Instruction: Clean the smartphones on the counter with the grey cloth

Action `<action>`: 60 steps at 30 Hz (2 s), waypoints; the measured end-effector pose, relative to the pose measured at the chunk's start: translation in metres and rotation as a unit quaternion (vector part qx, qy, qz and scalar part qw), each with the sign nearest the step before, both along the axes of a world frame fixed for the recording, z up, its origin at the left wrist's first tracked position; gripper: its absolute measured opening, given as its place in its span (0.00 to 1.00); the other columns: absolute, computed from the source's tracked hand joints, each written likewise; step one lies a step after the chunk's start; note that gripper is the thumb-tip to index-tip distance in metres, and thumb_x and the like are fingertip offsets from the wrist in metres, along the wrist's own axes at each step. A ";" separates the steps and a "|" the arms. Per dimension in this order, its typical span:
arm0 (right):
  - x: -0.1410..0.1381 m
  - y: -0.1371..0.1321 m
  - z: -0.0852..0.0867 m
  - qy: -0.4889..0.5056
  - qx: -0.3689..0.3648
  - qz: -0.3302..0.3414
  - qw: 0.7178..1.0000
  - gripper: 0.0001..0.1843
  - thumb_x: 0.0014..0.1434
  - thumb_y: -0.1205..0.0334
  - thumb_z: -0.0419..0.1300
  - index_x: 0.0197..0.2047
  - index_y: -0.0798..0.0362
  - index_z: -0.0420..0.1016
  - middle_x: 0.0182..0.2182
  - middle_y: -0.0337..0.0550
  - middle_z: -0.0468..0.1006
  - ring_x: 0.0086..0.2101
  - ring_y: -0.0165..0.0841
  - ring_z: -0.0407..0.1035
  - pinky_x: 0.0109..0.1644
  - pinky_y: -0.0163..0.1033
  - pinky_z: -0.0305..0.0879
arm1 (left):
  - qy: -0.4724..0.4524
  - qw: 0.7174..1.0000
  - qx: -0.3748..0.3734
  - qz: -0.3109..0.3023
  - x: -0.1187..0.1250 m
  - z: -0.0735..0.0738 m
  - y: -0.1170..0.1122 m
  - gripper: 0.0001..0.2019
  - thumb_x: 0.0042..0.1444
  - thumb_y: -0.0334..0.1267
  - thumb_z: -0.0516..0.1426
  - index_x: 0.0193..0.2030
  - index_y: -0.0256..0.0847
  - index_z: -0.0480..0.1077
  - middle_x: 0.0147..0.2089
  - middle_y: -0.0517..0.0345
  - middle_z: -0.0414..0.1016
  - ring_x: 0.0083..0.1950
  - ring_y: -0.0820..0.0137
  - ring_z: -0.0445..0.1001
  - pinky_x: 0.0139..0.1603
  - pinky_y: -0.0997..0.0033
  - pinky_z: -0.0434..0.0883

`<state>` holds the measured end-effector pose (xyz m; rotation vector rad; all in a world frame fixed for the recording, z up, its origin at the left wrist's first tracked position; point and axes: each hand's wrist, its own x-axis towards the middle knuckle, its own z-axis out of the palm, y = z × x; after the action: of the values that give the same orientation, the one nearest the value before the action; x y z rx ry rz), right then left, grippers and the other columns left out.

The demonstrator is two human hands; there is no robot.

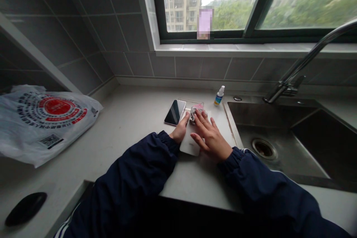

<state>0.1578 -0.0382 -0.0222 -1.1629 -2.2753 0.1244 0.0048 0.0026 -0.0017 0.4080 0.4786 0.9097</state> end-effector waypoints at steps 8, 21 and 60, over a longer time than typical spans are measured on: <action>-0.003 -0.004 0.006 -0.035 -0.026 0.076 0.996 0.40 0.73 0.52 0.56 0.81 0.49 0.46 0.76 0.57 0.54 0.75 0.54 0.46 0.71 0.75 0.52 | 0.051 0.997 -0.061 0.018 -0.008 -0.002 0.003 0.32 0.75 0.54 0.41 0.47 0.30 0.78 0.40 0.41 0.83 0.48 0.58 0.84 0.67 0.57 0.70; -0.003 -0.012 0.019 0.002 0.006 0.165 0.986 0.20 0.72 0.60 0.56 0.64 0.50 0.76 0.66 0.50 0.74 0.70 0.49 0.61 0.74 0.68 0.52 | 0.072 0.995 -0.073 -0.019 -0.012 -0.001 0.007 0.45 0.71 0.64 0.32 0.56 0.25 0.76 0.37 0.36 0.83 0.37 0.55 0.83 0.51 0.55 0.77; 0.003 0.002 0.004 0.020 -0.018 -0.011 1.000 0.42 0.75 0.51 0.52 0.82 0.46 0.34 0.79 0.53 0.44 0.77 0.50 0.38 0.74 0.71 0.47 | 0.030 0.999 -0.004 0.019 0.001 0.002 0.000 0.27 0.77 0.40 0.41 0.77 0.33 0.58 0.60 0.46 0.81 0.66 0.65 0.76 0.75 0.69 0.58</action>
<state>0.1604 -0.0364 -0.0182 -1.1944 -2.2336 0.1796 0.0062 0.0022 0.0003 0.4213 0.5452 0.9333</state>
